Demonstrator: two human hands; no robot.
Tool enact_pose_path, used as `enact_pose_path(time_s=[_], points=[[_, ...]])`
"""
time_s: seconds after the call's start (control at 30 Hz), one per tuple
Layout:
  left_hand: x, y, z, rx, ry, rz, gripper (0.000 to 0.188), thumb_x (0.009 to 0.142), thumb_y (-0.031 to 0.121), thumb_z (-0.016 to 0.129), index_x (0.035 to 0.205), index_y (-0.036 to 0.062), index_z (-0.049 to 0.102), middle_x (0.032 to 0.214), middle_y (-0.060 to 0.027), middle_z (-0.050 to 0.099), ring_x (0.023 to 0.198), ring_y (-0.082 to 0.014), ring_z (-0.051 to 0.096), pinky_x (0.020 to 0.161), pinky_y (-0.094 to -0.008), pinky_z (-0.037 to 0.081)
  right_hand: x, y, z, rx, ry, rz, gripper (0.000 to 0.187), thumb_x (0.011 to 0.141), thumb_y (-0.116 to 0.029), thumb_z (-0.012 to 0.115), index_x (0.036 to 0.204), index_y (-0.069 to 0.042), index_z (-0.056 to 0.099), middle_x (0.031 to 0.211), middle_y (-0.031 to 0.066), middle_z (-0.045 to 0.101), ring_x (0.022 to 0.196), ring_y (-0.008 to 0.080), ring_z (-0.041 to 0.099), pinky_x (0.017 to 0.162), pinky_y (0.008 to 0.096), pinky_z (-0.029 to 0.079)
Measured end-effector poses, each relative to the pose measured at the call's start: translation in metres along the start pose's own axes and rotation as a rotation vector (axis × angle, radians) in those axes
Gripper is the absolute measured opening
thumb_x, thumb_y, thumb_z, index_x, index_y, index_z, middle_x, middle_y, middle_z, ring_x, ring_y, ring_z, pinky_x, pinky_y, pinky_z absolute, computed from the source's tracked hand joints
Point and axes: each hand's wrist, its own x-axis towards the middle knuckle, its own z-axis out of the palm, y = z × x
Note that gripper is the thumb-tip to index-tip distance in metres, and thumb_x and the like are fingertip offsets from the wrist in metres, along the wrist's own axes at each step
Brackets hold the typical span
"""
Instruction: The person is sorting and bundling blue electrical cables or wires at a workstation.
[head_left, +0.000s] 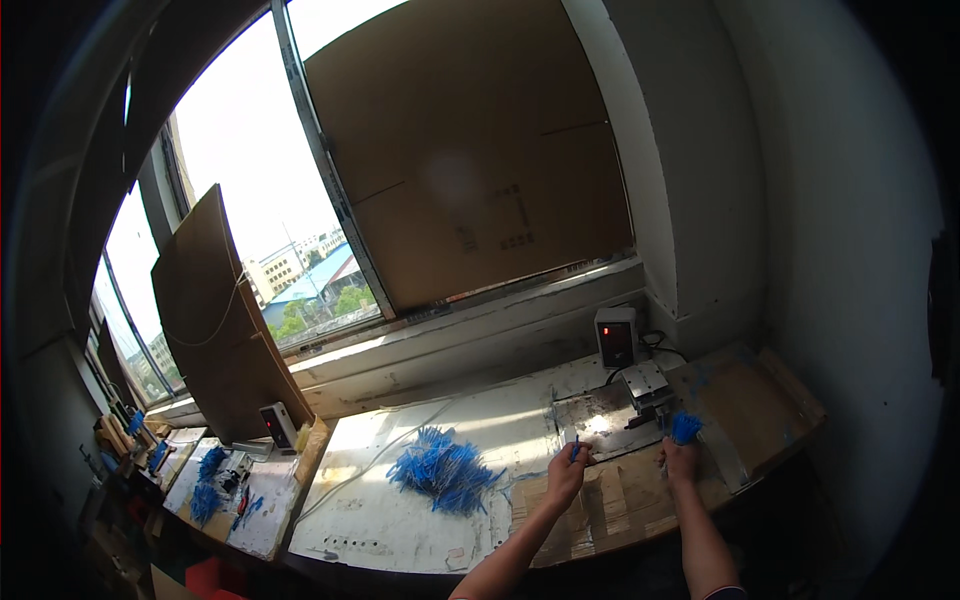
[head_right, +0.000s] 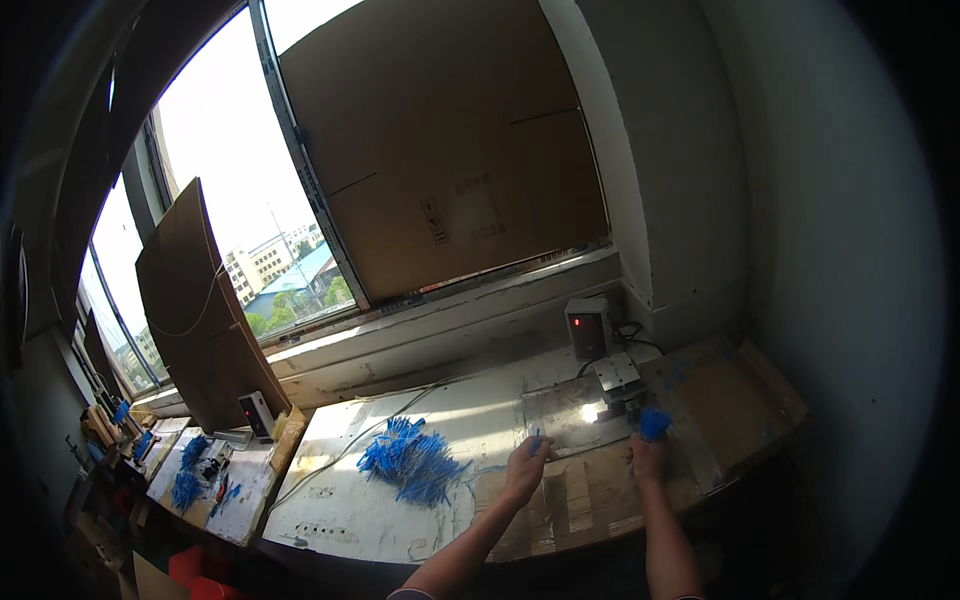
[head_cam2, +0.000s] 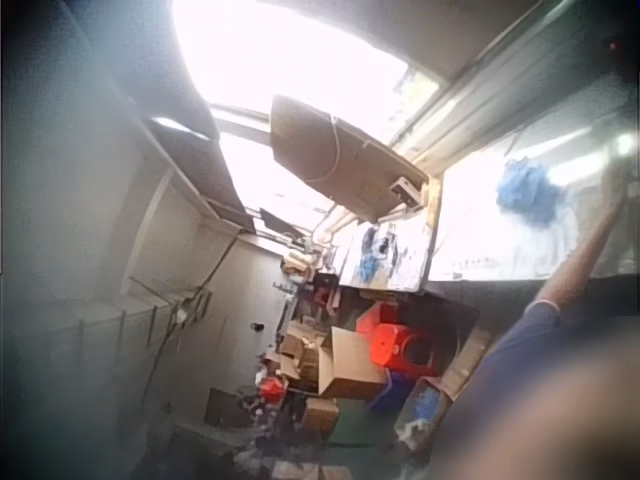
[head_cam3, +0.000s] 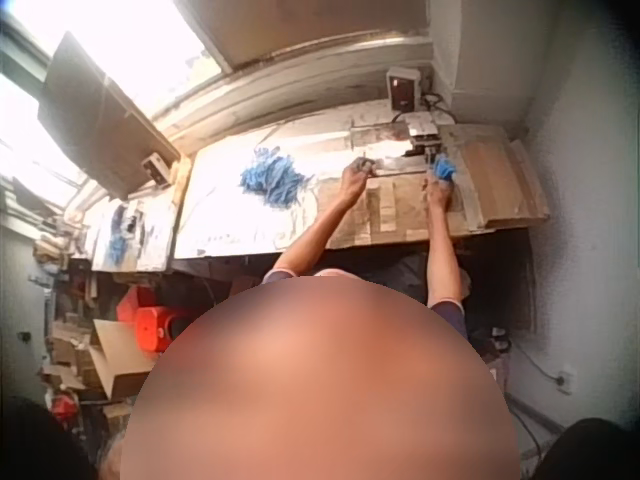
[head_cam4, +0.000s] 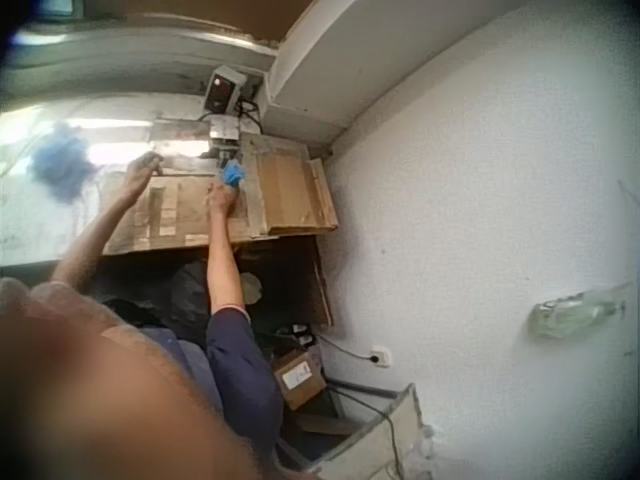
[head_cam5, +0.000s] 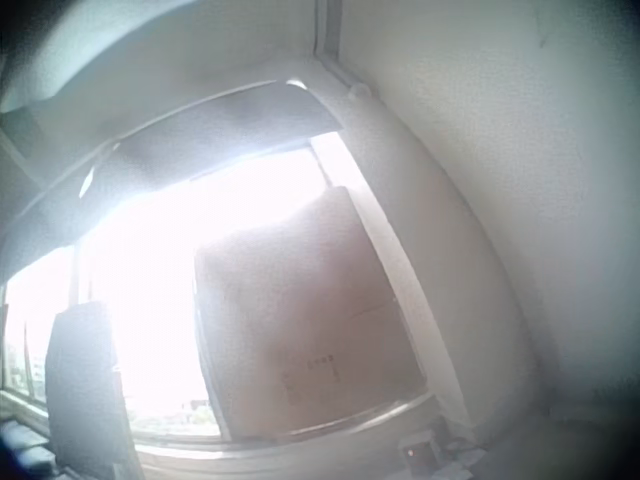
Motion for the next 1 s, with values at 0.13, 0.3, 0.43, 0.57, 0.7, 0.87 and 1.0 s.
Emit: enact_pose_path(time_s=[0.13, 0.3, 0.43, 0.57, 0.7, 0.87, 1.0], points=[[0.000, -0.010, 0.005, 0.034, -0.017, -0.011, 0.027, 0.104, 0.026, 0.058, 0.110, 0.0023, 0.069, 0.086, -0.0069, 0.075, 0.085, -0.0164, 0.071, 0.079, -0.0317, 0.054, -0.002, -0.005, 0.002, -0.011, 0.031, -0.034, 0.013, 0.086, -0.012, 0.068, 0.079, -0.005, 0.060, 0.063, 0.0042, 0.059, 0.048, 0.0162, 0.059, 0.046, 0.0319, 0.049], [-0.004, -0.006, 0.008, 0.097, -0.036, -0.051, 0.028, 0.103, 0.027, 0.059, 0.112, 0.0027, 0.069, 0.088, -0.0057, 0.076, 0.085, -0.0169, 0.070, 0.080, -0.0327, 0.053, -0.004, -0.008, 0.001, -0.002, 0.029, -0.007, 0.012, 0.085, -0.012, 0.068, 0.081, -0.004, 0.060, 0.065, 0.0047, 0.061, 0.048, 0.0162, 0.060, 0.047, 0.0313, 0.050], [-0.011, -0.008, 0.009, 0.083, -0.046, -0.044, 0.028, 0.103, 0.026, 0.059, 0.114, 0.0028, 0.069, 0.088, -0.0058, 0.076, 0.086, -0.0157, 0.069, 0.081, -0.0315, 0.052, -0.003, -0.007, 0.001, -0.016, 0.013, -0.007, 0.012, 0.084, -0.011, 0.068, 0.082, -0.004, 0.060, 0.066, 0.0048, 0.061, 0.049, 0.0166, 0.060, 0.048, 0.0314, 0.050], [-0.016, -0.013, 0.008, 0.057, -0.051, -0.054, 0.028, 0.103, 0.025, 0.059, 0.116, 0.0026, 0.069, 0.089, -0.0060, 0.076, 0.086, -0.0143, 0.069, 0.081, -0.0302, 0.052, -0.002, -0.002, 0.001, 0.009, 0.023, -0.013, 0.011, 0.083, -0.011, 0.064, 0.085, -0.005, 0.055, 0.065, 0.0034, 0.058, 0.048, 0.0156, 0.058, 0.047, 0.0314, 0.048], [-0.022, -0.012, 0.007, 0.035, -0.025, -0.079, 0.030, 0.102, 0.028, 0.061, 0.114, 0.0023, 0.070, 0.088, -0.0055, 0.076, 0.087, -0.0138, 0.067, 0.083, -0.0307, 0.051, -0.003, -0.003, 0.002, 0.020, 0.001, -0.027, 0.011, 0.083, -0.012, 0.064, 0.086, -0.005, 0.056, 0.065, 0.0034, 0.058, 0.050, 0.0155, 0.059, 0.049, 0.0314, 0.049], [-0.023, -0.011, 0.007, 0.023, -0.058, -0.093, 0.035, 0.104, 0.034, 0.059, 0.101, 0.0006, 0.070, 0.081, -0.0042, 0.073, 0.081, -0.0142, 0.066, 0.081, -0.0313, 0.050, -0.004, -0.005, -0.005, -0.024, -0.010, 0.043, 0.012, 0.085, -0.013, 0.065, 0.083, -0.005, 0.057, 0.066, 0.0038, 0.059, 0.052, 0.0153, 0.059, 0.049, 0.0320, 0.049], [-0.021, -0.018, 0.011, -0.014, -0.028, 0.005, 0.037, 0.107, 0.035, 0.052, 0.101, 0.0015, 0.068, 0.079, -0.0040, 0.072, 0.084, -0.0153, 0.066, 0.081, -0.0326, 0.049, 0.007, 0.008, -0.014, -0.053, -0.002, 0.050, 0.014, 0.087, -0.015, 0.068, 0.083, -0.006, 0.058, 0.067, 0.0032, 0.058, 0.052, 0.0150, 0.058, 0.050, 0.0321, 0.048]])
